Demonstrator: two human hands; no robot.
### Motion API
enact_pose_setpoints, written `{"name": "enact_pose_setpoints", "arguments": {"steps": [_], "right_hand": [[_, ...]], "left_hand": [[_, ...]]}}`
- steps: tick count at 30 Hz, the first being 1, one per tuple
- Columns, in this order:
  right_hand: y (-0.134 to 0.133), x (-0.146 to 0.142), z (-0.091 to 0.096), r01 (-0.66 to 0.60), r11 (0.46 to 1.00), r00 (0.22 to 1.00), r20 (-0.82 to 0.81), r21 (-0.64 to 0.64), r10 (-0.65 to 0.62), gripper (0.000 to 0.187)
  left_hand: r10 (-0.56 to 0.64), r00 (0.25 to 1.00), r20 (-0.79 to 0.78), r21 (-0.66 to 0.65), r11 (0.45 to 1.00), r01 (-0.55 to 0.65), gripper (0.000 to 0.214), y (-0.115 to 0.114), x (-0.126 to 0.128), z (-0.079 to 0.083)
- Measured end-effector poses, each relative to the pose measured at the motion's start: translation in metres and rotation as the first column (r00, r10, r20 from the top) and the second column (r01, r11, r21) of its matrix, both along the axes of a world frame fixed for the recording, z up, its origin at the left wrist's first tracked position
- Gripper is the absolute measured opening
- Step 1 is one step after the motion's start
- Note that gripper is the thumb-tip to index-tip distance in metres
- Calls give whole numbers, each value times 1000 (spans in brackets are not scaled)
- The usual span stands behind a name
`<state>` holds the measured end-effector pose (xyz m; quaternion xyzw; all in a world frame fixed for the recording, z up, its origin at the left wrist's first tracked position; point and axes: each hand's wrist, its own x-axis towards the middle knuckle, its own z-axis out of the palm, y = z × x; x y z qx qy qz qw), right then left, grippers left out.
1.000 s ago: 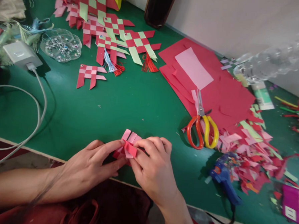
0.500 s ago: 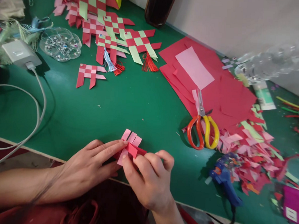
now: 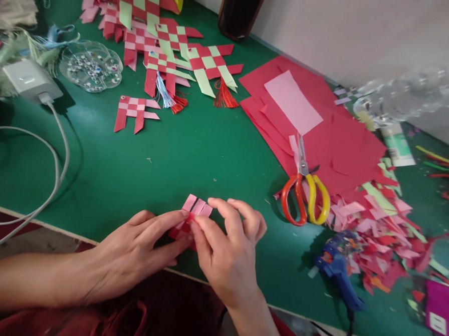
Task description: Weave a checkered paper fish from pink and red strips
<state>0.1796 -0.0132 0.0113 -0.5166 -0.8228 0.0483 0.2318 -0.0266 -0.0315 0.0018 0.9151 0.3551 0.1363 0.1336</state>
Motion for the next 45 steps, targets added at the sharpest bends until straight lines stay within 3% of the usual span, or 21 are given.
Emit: {"name": "enact_pose_setpoints", "arguments": {"steps": [4, 25, 28, 35, 45], "right_hand": [[6, -4, -1, 23, 998, 999, -33, -64, -25, 9], [13, -11, -11, 144, 988, 989, 30, -63, -142, 5], [14, -6, -12, 143, 989, 990, -3, -35, -143, 21], [-5, 3, -4, 85, 993, 996, -33, -77, -88, 9], [-17, 2, -10, 111, 990, 994, 8, -93, -110, 10]], "left_hand": [[-3, 1000, -14, 9, 1000, 3, 35, -1, 1, -4], [-58, 998, -30, -7, 998, 58, 42, -2, -1, -7], [-59, 998, -29, -2, 998, 59, 39, -3, -2, -7], [-62, 998, -32, 11, 998, 62, 38, -2, -3, -6], [-39, 999, -36, 49, 998, 41, 36, -3, -1, -3]]}}
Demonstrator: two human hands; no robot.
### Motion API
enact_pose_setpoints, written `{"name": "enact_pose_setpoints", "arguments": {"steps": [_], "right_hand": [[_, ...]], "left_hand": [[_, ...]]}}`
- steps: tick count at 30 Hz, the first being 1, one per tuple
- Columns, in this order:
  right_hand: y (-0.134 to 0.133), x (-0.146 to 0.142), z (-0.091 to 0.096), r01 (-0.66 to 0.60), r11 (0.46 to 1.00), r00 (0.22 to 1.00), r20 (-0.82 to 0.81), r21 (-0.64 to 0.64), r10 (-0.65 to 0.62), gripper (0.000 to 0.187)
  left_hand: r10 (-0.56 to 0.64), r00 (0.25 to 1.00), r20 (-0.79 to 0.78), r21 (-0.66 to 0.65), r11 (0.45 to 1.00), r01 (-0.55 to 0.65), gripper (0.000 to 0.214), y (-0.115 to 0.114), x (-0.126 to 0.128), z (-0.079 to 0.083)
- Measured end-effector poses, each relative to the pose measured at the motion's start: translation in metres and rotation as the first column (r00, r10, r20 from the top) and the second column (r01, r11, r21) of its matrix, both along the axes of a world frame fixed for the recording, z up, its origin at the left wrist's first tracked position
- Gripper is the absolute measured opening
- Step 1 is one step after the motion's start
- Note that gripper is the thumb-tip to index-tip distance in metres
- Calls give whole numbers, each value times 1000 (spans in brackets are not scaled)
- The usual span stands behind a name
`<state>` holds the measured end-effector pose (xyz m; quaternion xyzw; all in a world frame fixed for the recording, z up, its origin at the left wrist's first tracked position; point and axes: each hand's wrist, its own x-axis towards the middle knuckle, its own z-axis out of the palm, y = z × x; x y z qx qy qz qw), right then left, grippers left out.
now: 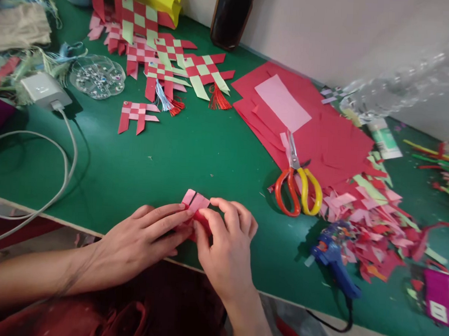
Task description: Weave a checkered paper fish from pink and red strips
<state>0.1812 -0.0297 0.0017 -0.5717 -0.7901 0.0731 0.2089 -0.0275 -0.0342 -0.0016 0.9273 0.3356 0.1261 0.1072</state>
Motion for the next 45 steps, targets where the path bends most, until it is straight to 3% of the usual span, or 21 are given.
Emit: {"name": "enact_pose_setpoints", "arguments": {"steps": [12, 20, 28, 33, 45], "right_hand": [[-1, 0, 4, -41, 995, 997, 70, 91, 35, 13], [-5, -3, 4, -131, 990, 989, 74, 49, 127, 22], [-7, -1, 0, -141, 989, 987, 81, 47, 137, 23], [-8, 0, -2, -138, 989, 988, 84, 59, 133, 24], [-8, 4, -1, -148, 987, 988, 58, 62, 144, 33]], "left_hand": [[23, 1000, 6, 4, 1000, -23, 33, -1, 1, 1], [27, 999, 18, 34, 999, -28, 30, -1, 2, -7], [94, 991, 96, -119, 989, -83, 48, 14, -10, 13], [109, 990, 90, -157, 983, -94, 51, 26, -12, 10], [96, 990, 100, -120, 989, -84, 31, 28, -8, 4]]}}
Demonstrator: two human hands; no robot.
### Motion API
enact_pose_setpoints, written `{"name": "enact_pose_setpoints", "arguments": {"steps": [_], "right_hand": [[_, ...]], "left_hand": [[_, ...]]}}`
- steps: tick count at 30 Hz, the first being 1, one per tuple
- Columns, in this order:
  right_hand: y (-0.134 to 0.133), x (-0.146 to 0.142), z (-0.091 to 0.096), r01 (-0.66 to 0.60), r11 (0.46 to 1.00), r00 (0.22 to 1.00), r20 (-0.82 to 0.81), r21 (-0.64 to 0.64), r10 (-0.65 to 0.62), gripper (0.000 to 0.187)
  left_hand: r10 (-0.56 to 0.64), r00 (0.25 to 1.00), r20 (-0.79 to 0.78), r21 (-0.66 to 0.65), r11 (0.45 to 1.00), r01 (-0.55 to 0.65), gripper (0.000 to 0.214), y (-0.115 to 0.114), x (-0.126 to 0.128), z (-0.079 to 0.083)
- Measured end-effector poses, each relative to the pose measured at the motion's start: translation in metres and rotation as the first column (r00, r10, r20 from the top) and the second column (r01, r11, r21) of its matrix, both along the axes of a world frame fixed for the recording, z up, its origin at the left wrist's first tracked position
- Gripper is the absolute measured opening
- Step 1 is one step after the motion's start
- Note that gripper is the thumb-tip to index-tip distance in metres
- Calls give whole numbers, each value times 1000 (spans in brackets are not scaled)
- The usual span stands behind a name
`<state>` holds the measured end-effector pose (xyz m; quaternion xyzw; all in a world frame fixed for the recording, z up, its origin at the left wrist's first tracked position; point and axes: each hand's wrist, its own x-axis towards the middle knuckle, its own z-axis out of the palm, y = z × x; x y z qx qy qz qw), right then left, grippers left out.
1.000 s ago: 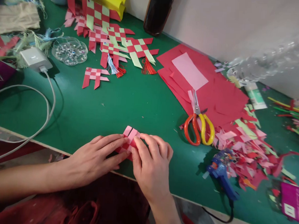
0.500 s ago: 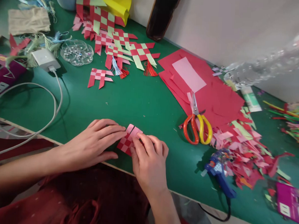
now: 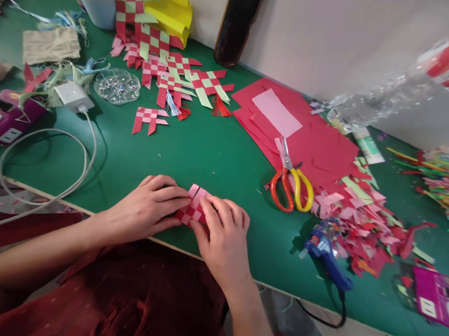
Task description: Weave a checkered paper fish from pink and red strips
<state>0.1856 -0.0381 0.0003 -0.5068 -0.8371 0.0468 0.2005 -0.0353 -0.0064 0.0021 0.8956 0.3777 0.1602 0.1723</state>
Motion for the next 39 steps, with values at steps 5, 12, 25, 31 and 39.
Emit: {"name": "enact_pose_setpoints", "arguments": {"steps": [5, 12, 25, 31, 39], "right_hand": [[-5, 4, 6, -22, 998, 995, -93, 58, 27, 39], [-13, 2, -3, 1, 1000, 997, -78, -5, -2, 43], [-12, 7, -2, 10, 1000, 981, -191, 5, -8, 39], [-13, -7, 0, -125, 991, 992, -9, 39, 125, 38], [-28, -7, -2, -151, 988, 985, 92, 45, 146, 54]], "left_hand": [[-9, 1000, 10, 6, 1000, 8, 29, 0, 0, 0], [-1, 1000, 13, 14, 1000, 1, 28, 0, 1, -1], [-11, 1000, -13, 36, 999, 12, 27, -2, 1, 1], [-6, 1000, -26, 42, 999, 7, 26, -2, 2, 0], [-34, 999, 7, 63, 997, 33, 26, -10, 1, 0]]}}
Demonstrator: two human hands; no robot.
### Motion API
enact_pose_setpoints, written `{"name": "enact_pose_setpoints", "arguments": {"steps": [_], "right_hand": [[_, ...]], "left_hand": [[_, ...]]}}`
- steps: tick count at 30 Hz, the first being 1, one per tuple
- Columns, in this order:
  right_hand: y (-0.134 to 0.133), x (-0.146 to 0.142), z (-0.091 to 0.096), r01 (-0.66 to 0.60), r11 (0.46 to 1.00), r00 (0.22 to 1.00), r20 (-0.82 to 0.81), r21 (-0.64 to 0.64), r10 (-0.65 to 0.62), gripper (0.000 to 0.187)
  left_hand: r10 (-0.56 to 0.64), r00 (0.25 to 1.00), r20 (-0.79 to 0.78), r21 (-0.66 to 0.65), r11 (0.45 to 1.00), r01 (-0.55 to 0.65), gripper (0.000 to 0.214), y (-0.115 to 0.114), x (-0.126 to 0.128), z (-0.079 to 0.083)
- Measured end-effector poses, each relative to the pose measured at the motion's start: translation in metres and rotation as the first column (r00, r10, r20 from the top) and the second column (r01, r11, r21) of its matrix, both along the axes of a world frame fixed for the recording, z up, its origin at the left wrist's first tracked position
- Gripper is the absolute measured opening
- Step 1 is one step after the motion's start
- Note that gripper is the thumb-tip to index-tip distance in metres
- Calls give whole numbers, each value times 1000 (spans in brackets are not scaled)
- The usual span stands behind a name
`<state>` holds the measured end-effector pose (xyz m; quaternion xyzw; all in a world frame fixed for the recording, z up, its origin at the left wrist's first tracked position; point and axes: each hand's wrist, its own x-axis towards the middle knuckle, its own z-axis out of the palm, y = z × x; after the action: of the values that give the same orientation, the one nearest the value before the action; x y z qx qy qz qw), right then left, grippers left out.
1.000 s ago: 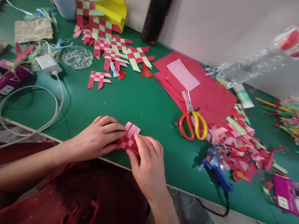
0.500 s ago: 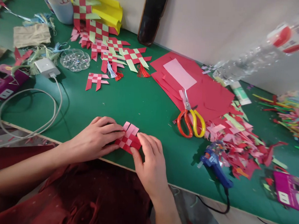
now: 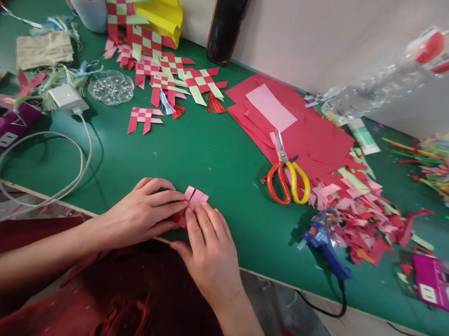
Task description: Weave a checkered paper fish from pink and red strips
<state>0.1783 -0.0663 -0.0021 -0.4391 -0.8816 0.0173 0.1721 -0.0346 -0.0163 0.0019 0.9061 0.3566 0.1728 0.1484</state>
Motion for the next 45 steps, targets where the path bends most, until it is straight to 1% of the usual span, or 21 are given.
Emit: {"name": "enact_pose_setpoints", "arguments": {"steps": [2, 3, 6, 7, 9, 12, 15, 18, 21, 23, 25, 27, 28, 31, 32, 34, 36, 39, 42, 45], "right_hand": [[-7, 0, -1, -12, 1000, 1000, -10, -8, 11, 57], [-11, 0, -3, -13, 1000, 1000, -19, -3, 13, 54], [-23, 1, -9, -4, 1000, 998, -69, 31, 6, 37], [-27, 2, -11, -2, 999, 996, -92, 40, 6, 34], [-33, 4, -14, -11, 999, 990, -139, 50, 18, 35], [-38, 7, -16, -24, 997, 979, -200, 68, 37, 35], [-40, 9, -18, -27, 996, 962, -268, 82, 48, 34], [-39, 8, -18, -11, 999, 934, -356, 53, 29, 35], [-35, 5, -12, 55, 998, 892, -448, -8, -53, 34], [-30, 3, -5, 110, 990, 857, -495, -91, -141, 30], [-22, 2, 5, 171, 961, 807, -529, -218, -264, 20], [-14, 3, 16, 217, 905, 733, -550, -367, -399, 10], [-9, 4, 20, 228, 869, 696, -550, -439, -461, 9], [3, 8, 30, 214, 766, 622, -520, -606, -586, 15], [6, 10, 32, 206, 738, 610, -506, -642, -610, 17], [12, 13, 34, 187, 703, 595, -490, -686, -637, 21], [16, 14, 34, 151, 688, 587, -496, -710, -640, 23], [18, 13, 34, 113, 687, 579, -515, -718, -633, 24], [20, 13, 34, 127, 694, 586, -511, -709, -629, 24], [26, 16, 34, 168, 707, 605, -494, -687, -624, 22]], "left_hand": [[-16, 1000, 8, -4, 1000, 16, 29, -6, -1, 1], [-30, 1000, 8, -1, 1000, 30, 32, -10, -3, 1], [-85, 996, -13, 22, 996, 85, 45, -23, -7, 1], [-102, 994, -25, 25, 994, 103, 47, -27, -9, 0], [-121, 992, -35, 26, 992, 122, 42, -35, -11, 0], [-131, 991, -1, 45, 990, 130, 30, -41, -13, -2], [-126, 992, 32, 45, 991, 124, 30, -41, -11, -3], [-87, 996, 26, 6, 996, 87, 31, -39, -6, -1], [-32, 998, 59, -36, 999, 34, 31, -32, 3, 1], [-16, 995, 103, -90, 996, 25, 27, -26, 10, 2], [-12, 989, 145, -155, 987, 35, 22, -17, 17, 4], [-15, 984, 178, -233, 971, 57, 17, -9, 23, 8], [-14, 980, 197, -279, 958, 69, 14, -5, 26, 11], [32, 972, 231, -422, 904, 71, 14, 4, 32, 22], [53, 972, 231, -455, 888, 60, 15, 6, 34, 25], [91, 973, 213, -491, 871, 26, 14, 9, 36, 31], [117, 973, 201, -498, 867, -2, 14, 11, 37, 33], [153, 966, 208, -496, 868, -31, 14, 13, 39, 32], [148, 964, 219, -484, 875, -24, 14, 15, 39, 29], [112, 965, 238, -434, 901, 3, 10, 19, 36, 27]]}}
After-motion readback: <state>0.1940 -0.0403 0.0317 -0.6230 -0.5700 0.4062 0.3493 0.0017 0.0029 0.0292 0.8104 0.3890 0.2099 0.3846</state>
